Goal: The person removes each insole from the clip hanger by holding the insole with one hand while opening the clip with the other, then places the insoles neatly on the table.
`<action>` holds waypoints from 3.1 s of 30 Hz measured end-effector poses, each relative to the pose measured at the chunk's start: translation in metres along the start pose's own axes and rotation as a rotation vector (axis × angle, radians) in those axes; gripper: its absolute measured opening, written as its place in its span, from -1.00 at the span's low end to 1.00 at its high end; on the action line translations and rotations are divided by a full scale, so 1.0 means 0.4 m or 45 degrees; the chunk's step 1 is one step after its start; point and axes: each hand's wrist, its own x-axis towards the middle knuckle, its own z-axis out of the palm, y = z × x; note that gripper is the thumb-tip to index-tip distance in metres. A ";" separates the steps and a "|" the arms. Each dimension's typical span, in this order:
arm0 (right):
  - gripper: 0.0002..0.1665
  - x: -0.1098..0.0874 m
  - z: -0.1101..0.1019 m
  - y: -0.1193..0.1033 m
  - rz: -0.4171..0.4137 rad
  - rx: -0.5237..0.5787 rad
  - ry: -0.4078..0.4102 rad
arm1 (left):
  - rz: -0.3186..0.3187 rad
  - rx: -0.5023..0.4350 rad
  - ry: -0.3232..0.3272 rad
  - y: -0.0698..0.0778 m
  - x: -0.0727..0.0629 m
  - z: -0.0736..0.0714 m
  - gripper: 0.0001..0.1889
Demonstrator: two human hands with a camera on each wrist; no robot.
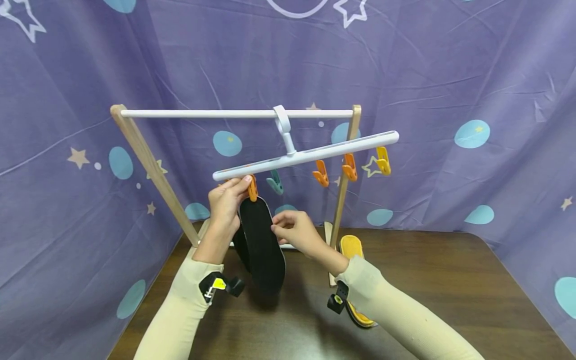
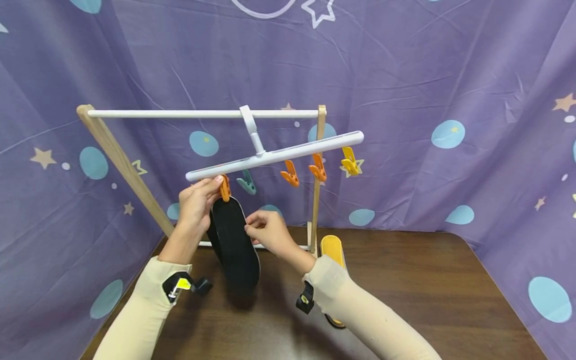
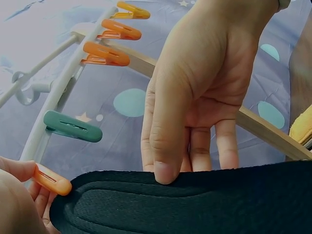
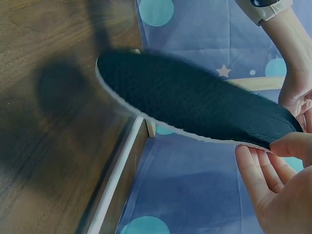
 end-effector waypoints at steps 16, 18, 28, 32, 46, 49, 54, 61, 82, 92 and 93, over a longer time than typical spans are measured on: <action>-0.88 -0.010 -0.005 0.012 0.007 -0.010 0.007 | -0.031 0.043 0.033 0.003 0.005 0.004 -0.78; -0.88 -0.012 -0.006 0.012 0.010 -0.012 0.009 | -0.035 0.046 0.034 0.003 0.004 0.004 -0.78; -0.86 -0.025 -0.018 0.024 0.035 -0.033 0.009 | -0.046 0.024 0.048 -0.002 0.006 0.001 -0.74; -0.86 -0.031 -0.026 0.026 0.033 -0.046 0.013 | -0.045 0.014 0.030 -0.004 0.007 0.000 -0.72; -0.88 -0.058 -0.085 0.051 0.069 -0.030 0.042 | -0.040 -0.022 0.056 -0.001 0.008 0.005 -0.82; -0.86 -0.066 -0.099 0.058 0.085 -0.033 0.056 | -0.040 -0.028 0.064 0.000 0.008 0.005 -0.86; -0.82 -0.078 -0.121 0.069 0.124 -0.018 0.086 | -0.038 -0.026 0.056 0.001 0.009 0.002 -0.89; -0.81 -0.093 -0.150 0.077 0.150 0.007 0.112 | -0.022 -0.015 0.025 0.000 0.011 -0.007 -0.88; -0.73 -0.140 -0.253 0.101 0.222 0.009 0.143 | -0.024 0.046 -0.018 0.009 0.010 -0.013 -0.53; -0.74 -0.166 -0.299 0.111 0.265 -0.077 0.137 | -0.023 0.020 -0.013 0.006 0.013 -0.010 -0.54; -0.73 -0.169 -0.303 0.112 0.265 -0.079 0.137 | -0.021 0.013 -0.009 0.006 0.013 -0.010 -0.54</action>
